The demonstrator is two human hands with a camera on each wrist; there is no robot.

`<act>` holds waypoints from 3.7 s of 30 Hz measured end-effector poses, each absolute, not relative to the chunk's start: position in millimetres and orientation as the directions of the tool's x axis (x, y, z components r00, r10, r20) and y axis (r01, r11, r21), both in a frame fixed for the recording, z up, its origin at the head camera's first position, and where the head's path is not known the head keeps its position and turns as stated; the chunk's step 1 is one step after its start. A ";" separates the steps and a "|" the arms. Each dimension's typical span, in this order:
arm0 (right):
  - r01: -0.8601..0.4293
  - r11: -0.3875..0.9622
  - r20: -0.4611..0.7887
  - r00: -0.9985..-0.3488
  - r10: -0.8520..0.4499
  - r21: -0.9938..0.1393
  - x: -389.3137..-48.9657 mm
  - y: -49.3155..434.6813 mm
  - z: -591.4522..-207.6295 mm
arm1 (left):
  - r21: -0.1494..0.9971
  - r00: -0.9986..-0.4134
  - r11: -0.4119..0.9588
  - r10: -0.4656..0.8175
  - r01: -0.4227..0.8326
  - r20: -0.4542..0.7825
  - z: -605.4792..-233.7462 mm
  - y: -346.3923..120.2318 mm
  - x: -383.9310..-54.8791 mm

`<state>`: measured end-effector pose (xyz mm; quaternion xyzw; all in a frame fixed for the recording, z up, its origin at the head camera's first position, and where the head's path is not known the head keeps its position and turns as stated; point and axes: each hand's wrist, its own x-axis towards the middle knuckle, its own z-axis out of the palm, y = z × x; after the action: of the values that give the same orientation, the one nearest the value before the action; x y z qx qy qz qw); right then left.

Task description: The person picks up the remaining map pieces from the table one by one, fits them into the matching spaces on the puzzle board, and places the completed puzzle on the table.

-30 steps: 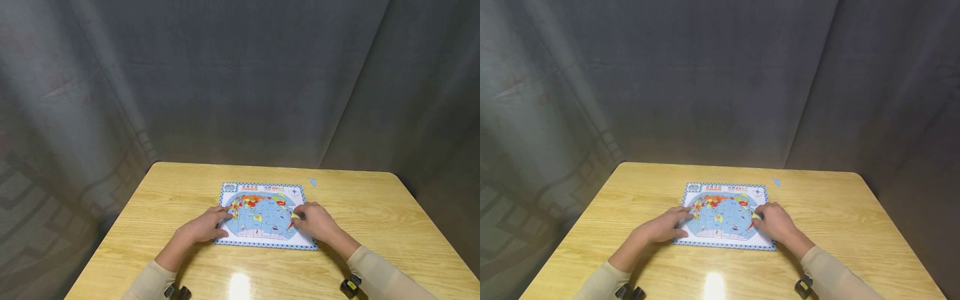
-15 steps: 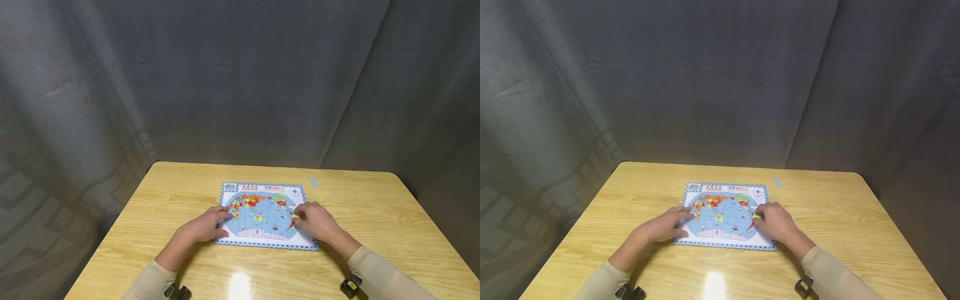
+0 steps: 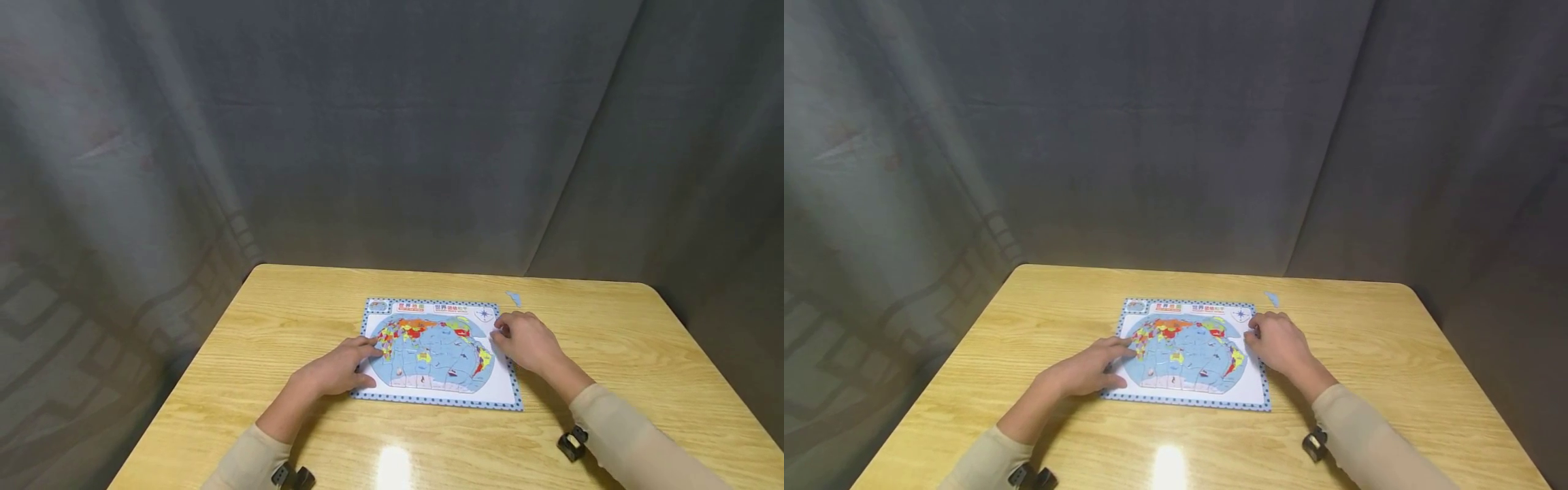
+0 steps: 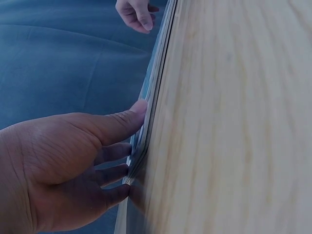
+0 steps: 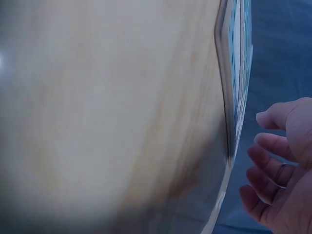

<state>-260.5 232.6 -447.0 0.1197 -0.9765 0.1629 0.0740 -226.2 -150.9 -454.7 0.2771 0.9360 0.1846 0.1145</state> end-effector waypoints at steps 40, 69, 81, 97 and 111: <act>-0.059 0.938 0.086 -0.996 -0.031 -0.343 -341.4 278.8 -453.2 | 0.378 -0.815 0.780 0.570 0.498 -0.104 -454.1 -148.1 -226.3; -0.048 0.918 0.128 -0.992 0.003 -0.394 -344.4 277.8 -457.9 | 0.383 -0.828 0.794 0.548 0.472 -0.115 -455.9 -146.9 -228.0; 0.019 0.912 0.139 -0.987 0.083 -0.410 -341.5 276.8 -459.5 | 0.385 -0.826 0.794 0.550 0.470 -0.124 -454.4 -146.8 -227.8; 0.025 0.906 0.168 -0.980 0.105 -0.423 -333.4 273.9 -459.9 | 0.391 -0.825 0.793 0.550 0.468 -0.129 -454.4 -147.5 -225.7; -0.079 0.900 0.197 -0.980 0.008 -0.430 -312.7 256.6 -452.8 | 0.396 -0.828 0.796 0.544 0.457 -0.138 -455.5 -147.2 -225.6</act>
<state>-312.7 256.6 -452.8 0.0182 -0.9697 0.2233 0.0976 -225.6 -147.2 -455.5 0.2662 0.9397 0.1761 0.1231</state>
